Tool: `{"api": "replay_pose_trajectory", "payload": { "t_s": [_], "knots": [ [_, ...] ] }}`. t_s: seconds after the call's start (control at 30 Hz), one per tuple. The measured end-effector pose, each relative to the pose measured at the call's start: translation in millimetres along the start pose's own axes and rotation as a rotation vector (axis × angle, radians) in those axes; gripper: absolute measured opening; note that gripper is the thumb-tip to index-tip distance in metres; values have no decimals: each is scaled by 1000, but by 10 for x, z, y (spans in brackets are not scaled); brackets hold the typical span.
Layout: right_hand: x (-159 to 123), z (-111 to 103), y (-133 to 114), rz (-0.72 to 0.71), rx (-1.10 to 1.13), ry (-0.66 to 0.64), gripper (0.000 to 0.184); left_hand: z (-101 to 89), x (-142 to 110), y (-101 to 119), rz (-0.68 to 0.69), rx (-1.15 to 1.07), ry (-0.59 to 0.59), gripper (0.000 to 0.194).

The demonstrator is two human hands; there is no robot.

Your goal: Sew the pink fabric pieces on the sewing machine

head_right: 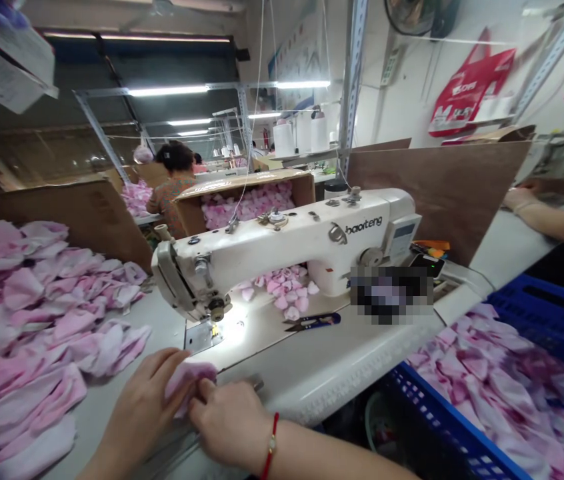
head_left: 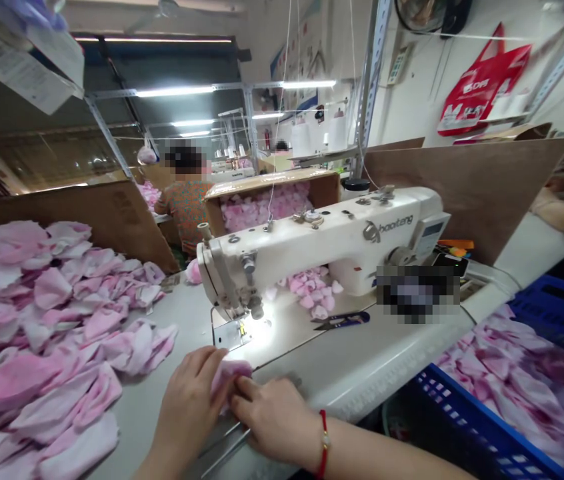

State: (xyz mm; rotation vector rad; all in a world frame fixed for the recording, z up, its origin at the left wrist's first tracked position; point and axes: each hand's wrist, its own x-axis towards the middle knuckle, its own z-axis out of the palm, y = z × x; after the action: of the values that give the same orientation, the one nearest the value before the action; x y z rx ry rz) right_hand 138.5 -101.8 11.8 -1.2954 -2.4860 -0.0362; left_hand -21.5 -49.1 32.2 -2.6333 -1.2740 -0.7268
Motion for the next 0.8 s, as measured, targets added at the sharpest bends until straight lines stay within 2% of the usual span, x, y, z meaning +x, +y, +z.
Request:
{"api": "replay_pose_trajectory", "payload": {
  "t_s": [0.03, 0.13, 0.27, 0.5, 0.6, 0.7, 0.8],
  "knots": [
    [0, 3, -2, 3, -1, -7, 22, 10, 87, 25, 32, 4, -50, 17],
    [9, 10, -1, 27, 6, -13, 33, 77, 296, 78, 24, 79, -141, 14],
    [28, 21, 8, 98, 13, -15, 39, 192, 381, 79, -13, 124, -195, 7],
    [35, 15, 7, 159, 17, -56, 37, 340, 336, 25, -103, -63, -141, 8],
    [18, 4, -19, 181, 33, -89, 33, 267, 290, 65, -113, -136, -131, 6],
    [-18, 16, -46, 190, 18, -98, 33, 84, 133, 138, -115, -231, -73, 22],
    [-57, 52, -60, 173, -32, -93, 36, -115, -126, 131, -139, -153, -27, 22]
  ]
}}
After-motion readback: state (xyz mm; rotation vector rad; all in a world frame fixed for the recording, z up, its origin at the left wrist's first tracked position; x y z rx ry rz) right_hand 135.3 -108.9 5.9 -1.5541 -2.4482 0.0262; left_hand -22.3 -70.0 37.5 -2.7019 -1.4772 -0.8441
